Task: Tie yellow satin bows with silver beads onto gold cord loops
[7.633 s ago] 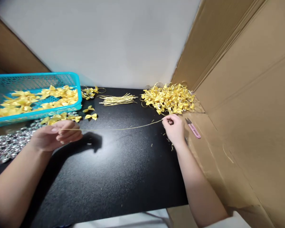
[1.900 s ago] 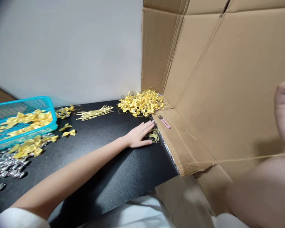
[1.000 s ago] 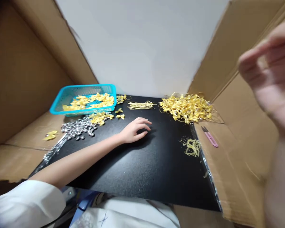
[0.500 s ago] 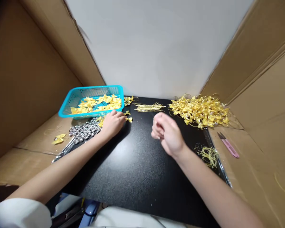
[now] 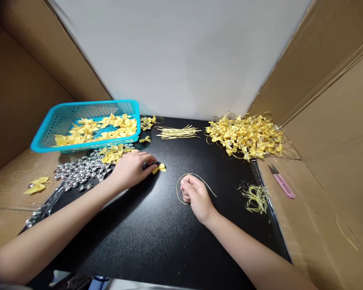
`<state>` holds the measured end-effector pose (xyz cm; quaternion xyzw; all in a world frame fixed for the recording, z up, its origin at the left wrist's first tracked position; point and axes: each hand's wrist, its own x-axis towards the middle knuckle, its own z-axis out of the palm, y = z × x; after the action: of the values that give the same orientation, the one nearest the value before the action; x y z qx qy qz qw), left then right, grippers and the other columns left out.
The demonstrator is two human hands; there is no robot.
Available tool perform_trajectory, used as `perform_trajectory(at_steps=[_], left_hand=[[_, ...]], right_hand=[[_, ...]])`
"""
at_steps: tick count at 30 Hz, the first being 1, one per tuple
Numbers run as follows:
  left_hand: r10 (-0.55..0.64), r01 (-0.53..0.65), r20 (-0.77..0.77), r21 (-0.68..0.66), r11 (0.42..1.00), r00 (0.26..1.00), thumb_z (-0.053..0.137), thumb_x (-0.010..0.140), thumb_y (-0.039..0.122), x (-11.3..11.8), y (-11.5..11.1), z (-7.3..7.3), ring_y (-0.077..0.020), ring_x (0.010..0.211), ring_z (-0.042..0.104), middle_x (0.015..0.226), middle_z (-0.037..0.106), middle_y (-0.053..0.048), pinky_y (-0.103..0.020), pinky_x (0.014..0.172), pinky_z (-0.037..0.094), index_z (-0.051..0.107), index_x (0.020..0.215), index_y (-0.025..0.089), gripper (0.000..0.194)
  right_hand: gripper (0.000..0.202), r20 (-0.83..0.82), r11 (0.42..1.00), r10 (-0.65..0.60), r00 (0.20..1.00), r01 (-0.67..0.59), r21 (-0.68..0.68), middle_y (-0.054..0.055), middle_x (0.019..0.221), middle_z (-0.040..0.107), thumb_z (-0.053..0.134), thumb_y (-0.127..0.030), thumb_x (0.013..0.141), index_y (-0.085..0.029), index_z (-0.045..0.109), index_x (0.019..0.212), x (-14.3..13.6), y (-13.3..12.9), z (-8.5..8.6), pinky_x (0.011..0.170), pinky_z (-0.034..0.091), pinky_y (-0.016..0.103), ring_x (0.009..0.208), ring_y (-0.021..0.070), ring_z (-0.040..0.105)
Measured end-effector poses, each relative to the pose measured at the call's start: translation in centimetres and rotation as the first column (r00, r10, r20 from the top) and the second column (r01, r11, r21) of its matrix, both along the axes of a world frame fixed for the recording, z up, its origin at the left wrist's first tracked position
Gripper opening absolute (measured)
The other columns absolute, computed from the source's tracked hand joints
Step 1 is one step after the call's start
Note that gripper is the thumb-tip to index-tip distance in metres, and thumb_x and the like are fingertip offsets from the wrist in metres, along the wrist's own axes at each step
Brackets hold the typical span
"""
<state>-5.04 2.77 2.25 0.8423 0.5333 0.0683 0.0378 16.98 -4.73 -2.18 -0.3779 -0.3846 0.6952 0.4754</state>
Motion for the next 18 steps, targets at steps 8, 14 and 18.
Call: perform_trajectory(at_steps=[8, 14, 18], left_hand=[[0.148, -0.027, 0.268, -0.408, 0.912, 0.952, 0.067, 0.074, 0.037, 0.5, -0.1, 0.5, -0.0159, 0.062, 0.061, 0.073, 0.071, -0.003, -0.025, 0.056, 0.04, 0.071, 0.082, 0.018, 0.022], [0.137, 0.115, 0.388, -0.56, 0.821, 0.911, 0.069, 0.074, 0.032, 3.0, -0.9, -0.4, -0.0135, 0.055, 0.057, 0.062, 0.065, 0.0, -0.023, 0.052, 0.036, 0.068, 0.073, 0.017, 0.015], [0.286, 0.25, 0.688, -0.569, 0.784, 0.667, 0.071, 0.076, 0.035, 4.8, -2.8, -1.5, -0.011, 0.058, 0.055, 0.07, 0.066, -0.002, -0.022, 0.055, 0.041, 0.064, 0.074, 0.015, 0.021]], right_hand=[[0.043, 0.183, 0.988, -0.067, 0.981, 0.039, 0.151, -0.008, 0.054, 0.026, 0.056, -0.051, 0.087, -0.021, 0.039, 0.062, 0.2, -0.5, -0.4, 0.045, 0.021, 0.022, 0.047, 0.007, 0.023], [0.038, 0.304, 0.967, -0.157, 0.94, 0.084, 0.241, -0.006, 0.057, 0.031, 0.051, -0.044, 0.091, -0.02, 0.041, 0.064, 0.5, -0.7, -0.6, 0.048, 0.025, 0.023, 0.051, 0.0085, 0.028], [0.038, 0.37, 0.936, -0.249, 0.895, 0.124, 0.33, -0.005, 0.056, 0.034, 0.047, -0.041, 0.093, -0.02, 0.04, 0.062, 0.6, -0.7, -0.3, 0.049, 0.027, 0.024, 0.051, 0.0088, 0.031]])
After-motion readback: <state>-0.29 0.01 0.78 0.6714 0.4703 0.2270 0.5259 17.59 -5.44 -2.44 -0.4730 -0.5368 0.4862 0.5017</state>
